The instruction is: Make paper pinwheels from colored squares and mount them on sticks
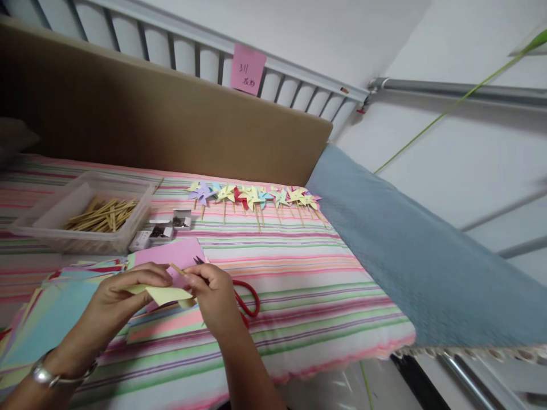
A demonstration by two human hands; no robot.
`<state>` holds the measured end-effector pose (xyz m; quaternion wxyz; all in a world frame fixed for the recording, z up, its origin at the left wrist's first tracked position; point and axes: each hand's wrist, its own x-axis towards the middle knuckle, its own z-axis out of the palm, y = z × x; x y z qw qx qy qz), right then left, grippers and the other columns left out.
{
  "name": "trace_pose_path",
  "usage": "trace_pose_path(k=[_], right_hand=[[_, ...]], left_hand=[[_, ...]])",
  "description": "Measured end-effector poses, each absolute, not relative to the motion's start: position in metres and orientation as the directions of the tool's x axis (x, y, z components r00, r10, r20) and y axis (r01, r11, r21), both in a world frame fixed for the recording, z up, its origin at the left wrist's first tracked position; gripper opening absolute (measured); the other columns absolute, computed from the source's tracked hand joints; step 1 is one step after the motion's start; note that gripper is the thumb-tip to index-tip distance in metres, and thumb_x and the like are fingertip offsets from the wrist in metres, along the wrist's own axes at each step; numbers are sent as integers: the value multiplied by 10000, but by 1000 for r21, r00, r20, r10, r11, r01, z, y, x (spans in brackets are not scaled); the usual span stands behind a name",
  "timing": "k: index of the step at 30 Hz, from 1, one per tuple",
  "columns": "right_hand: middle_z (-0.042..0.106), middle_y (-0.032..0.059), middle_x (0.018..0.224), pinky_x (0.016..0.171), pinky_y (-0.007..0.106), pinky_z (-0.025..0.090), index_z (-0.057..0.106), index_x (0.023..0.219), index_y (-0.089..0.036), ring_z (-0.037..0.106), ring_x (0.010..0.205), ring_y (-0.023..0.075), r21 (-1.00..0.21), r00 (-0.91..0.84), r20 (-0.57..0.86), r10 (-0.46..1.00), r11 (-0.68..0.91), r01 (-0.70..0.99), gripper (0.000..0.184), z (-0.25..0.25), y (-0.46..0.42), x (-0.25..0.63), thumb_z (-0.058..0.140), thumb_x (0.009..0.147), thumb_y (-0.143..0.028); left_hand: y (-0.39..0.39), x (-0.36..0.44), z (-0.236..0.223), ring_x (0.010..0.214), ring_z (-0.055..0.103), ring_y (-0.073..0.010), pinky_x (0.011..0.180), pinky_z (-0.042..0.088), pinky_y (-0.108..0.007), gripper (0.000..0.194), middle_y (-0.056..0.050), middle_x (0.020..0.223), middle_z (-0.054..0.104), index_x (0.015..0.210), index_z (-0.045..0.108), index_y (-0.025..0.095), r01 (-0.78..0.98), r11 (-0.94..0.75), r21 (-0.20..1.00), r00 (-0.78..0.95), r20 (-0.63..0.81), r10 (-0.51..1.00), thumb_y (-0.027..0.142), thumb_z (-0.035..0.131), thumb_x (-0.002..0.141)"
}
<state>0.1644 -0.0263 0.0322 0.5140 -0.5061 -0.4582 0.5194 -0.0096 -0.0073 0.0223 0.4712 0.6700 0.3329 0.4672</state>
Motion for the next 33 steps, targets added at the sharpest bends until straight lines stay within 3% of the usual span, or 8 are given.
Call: trace_pose_path(k=[5,13,23,33], right_hand=[[554,-25,558,473,215,392,690,725,-173,505,482,110,-996,-14,-39,999,-40,-82,109,29,-25,161,620,742,-255],[603,-6,658,606,221,418,712,693,-188,545,655,135,-992,40,82,996,78,96,87,34,-26,159,634,730,-195],[571,-15,606,553,221,431,694,775,-193,538,570,124,-998,-52,39,998,42,42,138,24,-26,156,567,809,-235],[566,-14,607,527,218,421,702,735,-193,524,550,121,-997,-48,65,997,67,47,128,30,-25,149,587,780,-226]], left_hand=[[-5,-10,21,926,613,-176,844,457,-275,136,-16,873,685,811,710,268,1,-402,916,299,383,874,157,636,787],[-6,-14,20,922,614,-187,844,466,-297,123,-27,879,681,795,720,258,77,-428,901,249,398,883,163,644,777],[-6,-16,17,914,605,-172,831,462,-275,144,-19,869,670,797,722,264,40,-427,903,229,408,884,142,648,773],[-6,-20,15,899,609,-185,823,452,-291,95,-30,878,682,759,723,243,47,-397,916,157,386,909,169,662,761]])
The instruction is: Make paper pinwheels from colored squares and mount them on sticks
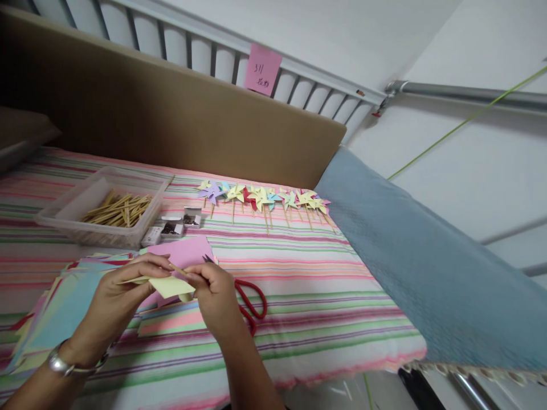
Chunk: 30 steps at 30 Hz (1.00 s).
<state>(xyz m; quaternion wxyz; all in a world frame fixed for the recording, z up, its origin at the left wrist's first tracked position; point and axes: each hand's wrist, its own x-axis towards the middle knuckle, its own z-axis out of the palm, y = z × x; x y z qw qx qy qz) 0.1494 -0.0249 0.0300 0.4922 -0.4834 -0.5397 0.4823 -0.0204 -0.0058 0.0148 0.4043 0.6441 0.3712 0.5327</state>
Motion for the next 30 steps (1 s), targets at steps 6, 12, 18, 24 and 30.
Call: trace_pose_path(k=[6,12,18,24,30], right_hand=[[604,0,660,554,229,423,713,775,-205,543,598,137,-989,-37,97,995,101,112,149,28,-25,150,566,752,-192],[616,-2,689,537,226,421,715,766,-204,550,575,130,-987,-28,106,994,109,116,188,34,-27,150,531,736,-175],[618,2,689,608,241,432,724,787,-205,553,627,141,-970,-33,151,988,154,189,209,34,-26,152,528,741,-150],[599,-5,649,624,243,425,731,772,-211,544,626,143,-959,-43,164,985,170,225,193,34,-27,152,548,747,-155],[607,-2,658,628,245,418,732,763,-215,553,653,151,-958,-42,164,986,169,232,214,35,-27,152,535,739,-134]], left_hand=[[-5,-21,15,895,615,-198,816,456,-309,77,-40,867,689,751,722,235,52,-392,918,153,381,912,192,660,765],[-6,-21,13,883,615,-190,808,457,-302,85,-38,883,686,751,719,234,66,-391,918,150,378,913,201,645,777],[-6,-20,15,875,613,-179,804,455,-285,101,-31,878,681,753,720,241,61,-380,923,160,366,917,186,640,779],[-7,-17,16,861,615,-188,789,462,-293,90,-44,867,681,752,718,229,76,-375,924,168,359,918,198,637,777],[-7,-18,17,862,616,-187,793,459,-292,88,-41,859,683,750,716,230,78,-376,923,171,360,917,204,637,780]])
